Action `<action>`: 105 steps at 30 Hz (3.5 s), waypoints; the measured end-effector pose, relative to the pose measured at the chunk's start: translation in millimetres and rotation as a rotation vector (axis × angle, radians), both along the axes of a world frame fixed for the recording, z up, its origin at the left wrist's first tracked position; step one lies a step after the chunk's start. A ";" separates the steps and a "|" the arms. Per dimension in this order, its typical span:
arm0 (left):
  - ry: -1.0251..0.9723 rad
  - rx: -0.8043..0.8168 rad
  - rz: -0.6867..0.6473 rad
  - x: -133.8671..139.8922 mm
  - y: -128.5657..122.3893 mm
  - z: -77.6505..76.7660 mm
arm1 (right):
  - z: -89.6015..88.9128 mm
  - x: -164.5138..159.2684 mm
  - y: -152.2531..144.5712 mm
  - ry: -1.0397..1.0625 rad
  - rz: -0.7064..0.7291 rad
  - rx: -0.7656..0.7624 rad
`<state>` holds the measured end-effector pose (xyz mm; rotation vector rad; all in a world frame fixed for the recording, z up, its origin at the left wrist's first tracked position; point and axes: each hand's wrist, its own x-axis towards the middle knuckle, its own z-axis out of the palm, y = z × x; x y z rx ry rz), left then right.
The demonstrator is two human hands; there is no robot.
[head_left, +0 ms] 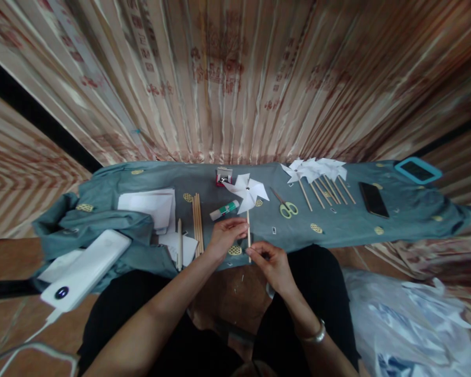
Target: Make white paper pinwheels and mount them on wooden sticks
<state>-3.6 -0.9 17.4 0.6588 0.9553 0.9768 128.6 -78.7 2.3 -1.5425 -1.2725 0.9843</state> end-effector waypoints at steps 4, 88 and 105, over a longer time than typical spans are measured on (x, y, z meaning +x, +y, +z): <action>0.024 0.021 -0.011 -1.6 0.4 -1.6 | 6.4 27.6 5.7 -0.128 -0.011 0.027; 0.159 0.047 -0.041 -9.4 -1.5 -9.1 | 12.0 214.7 149.6 -1.422 -0.032 -0.419; 0.270 0.242 -0.112 -16.4 -14.9 -10.4 | 11.1 93.3 106.0 -1.103 0.179 0.071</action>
